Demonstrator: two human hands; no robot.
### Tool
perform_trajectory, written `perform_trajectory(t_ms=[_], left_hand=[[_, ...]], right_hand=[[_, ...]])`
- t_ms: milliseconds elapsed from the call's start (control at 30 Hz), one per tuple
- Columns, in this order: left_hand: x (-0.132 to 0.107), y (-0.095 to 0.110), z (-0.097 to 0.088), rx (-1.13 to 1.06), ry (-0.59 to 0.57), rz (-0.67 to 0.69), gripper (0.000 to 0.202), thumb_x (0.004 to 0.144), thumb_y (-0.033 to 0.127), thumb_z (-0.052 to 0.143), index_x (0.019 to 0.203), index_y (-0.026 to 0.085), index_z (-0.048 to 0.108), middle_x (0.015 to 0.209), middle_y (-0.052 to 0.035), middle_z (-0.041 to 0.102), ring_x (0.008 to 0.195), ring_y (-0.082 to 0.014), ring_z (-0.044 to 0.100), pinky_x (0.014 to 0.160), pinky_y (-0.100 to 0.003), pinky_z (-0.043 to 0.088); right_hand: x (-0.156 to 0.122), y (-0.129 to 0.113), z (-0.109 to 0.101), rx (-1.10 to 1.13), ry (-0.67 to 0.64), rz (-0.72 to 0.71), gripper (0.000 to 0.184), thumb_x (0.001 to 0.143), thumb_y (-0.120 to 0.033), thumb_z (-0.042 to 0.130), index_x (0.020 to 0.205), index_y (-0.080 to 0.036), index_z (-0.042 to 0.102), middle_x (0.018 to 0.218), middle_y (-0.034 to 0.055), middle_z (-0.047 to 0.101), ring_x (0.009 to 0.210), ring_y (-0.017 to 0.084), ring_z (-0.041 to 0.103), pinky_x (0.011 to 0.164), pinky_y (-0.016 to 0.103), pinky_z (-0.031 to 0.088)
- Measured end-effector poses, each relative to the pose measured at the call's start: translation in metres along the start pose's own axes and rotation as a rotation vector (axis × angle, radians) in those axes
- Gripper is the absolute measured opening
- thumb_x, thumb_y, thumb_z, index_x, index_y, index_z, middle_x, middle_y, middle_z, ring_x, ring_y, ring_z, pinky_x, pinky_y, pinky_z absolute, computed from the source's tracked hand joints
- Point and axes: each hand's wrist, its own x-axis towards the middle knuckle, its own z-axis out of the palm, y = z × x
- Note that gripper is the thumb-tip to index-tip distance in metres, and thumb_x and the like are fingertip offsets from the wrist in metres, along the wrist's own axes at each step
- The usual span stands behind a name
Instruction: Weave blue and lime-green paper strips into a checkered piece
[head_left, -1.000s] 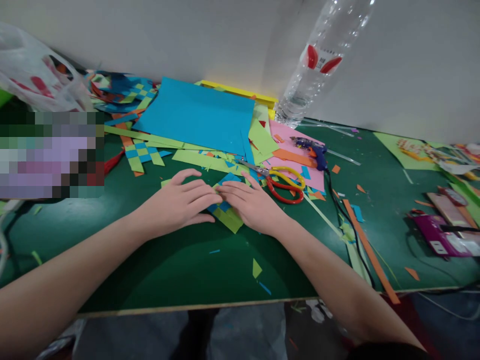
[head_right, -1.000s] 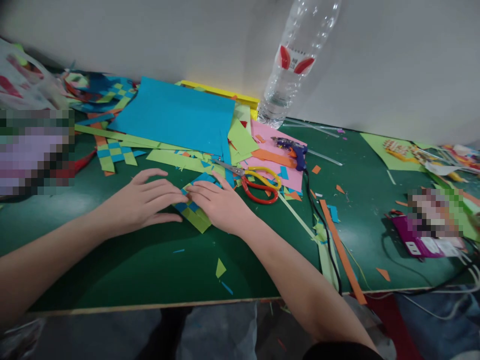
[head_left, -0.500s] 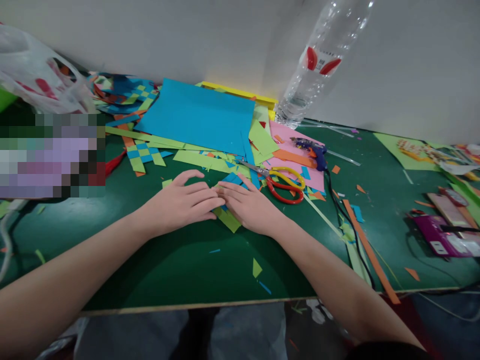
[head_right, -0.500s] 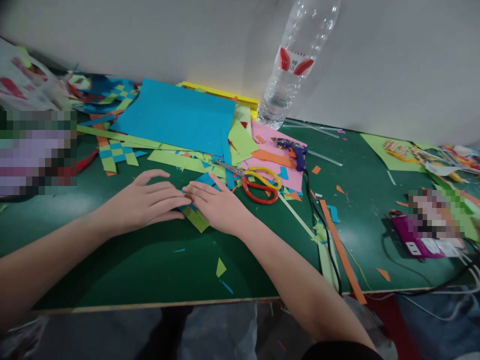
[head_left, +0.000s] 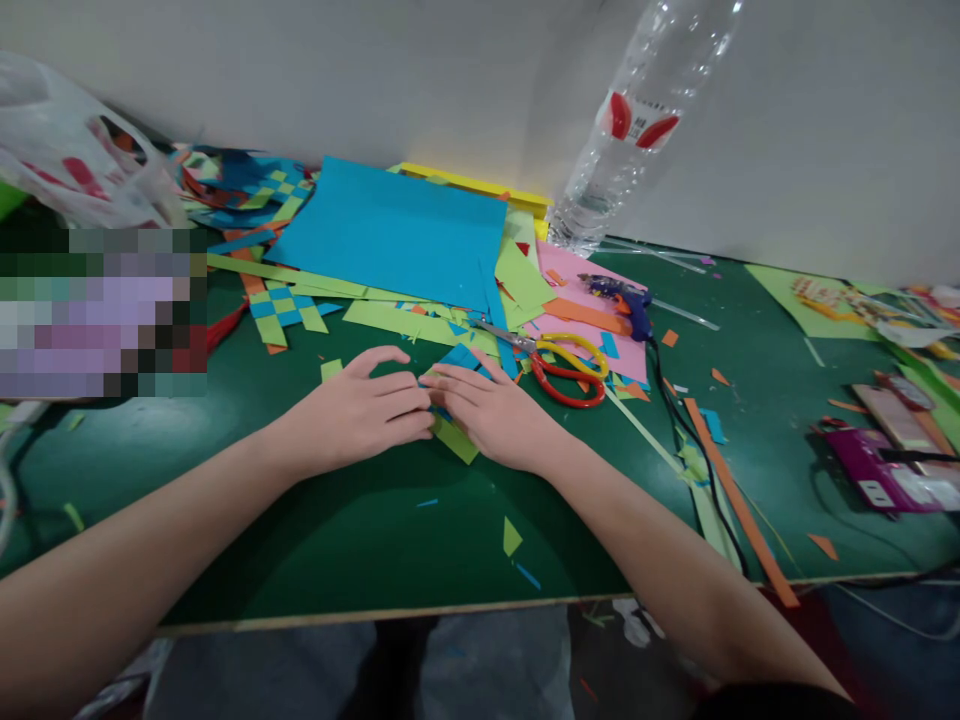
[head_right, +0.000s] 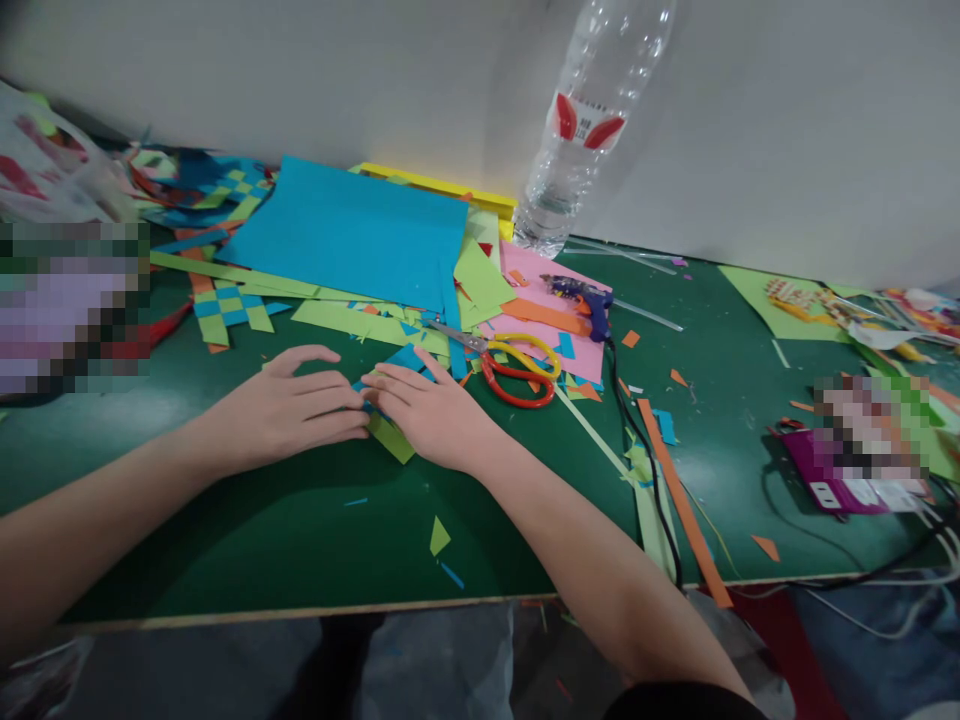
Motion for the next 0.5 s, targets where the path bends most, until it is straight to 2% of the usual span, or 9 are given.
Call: perform_trajectory(t_ms=[233,500], left_hand=[[-0.0021,-0.0036,-0.0035,-0.022,-0.018,-0.017,0.022,0.102,0.025,0.05,0.086,0.025,0.066,0.085,0.0042,0.07,0.08,-0.0141,0.064,0.106,-0.04,0.037],[-0.002,-0.0003,-0.0038,0.021,-0.007,0.032,0.023,0.101,0.013,0.046,0.091,0.024,0.063,0.086,0.0022,0.07,0.082,-0.0149,0.064,0.105,-0.043,0.038]], right_hand=[[0.0018,-0.0007,-0.0051,0.015,0.055,-0.021,0.031,0.104,-0.024,0.041,0.124,-0.015,0.064,0.136,0.0073,0.066,0.138,0.021,0.051,0.127,0.052,0.019],[0.002,0.0003,-0.0024,0.038,0.069,-0.032,0.03,0.103,-0.022,0.041,0.119,-0.014,0.066,0.134,0.0077,0.067,0.137,0.023,0.052,0.126,0.053,0.021]])
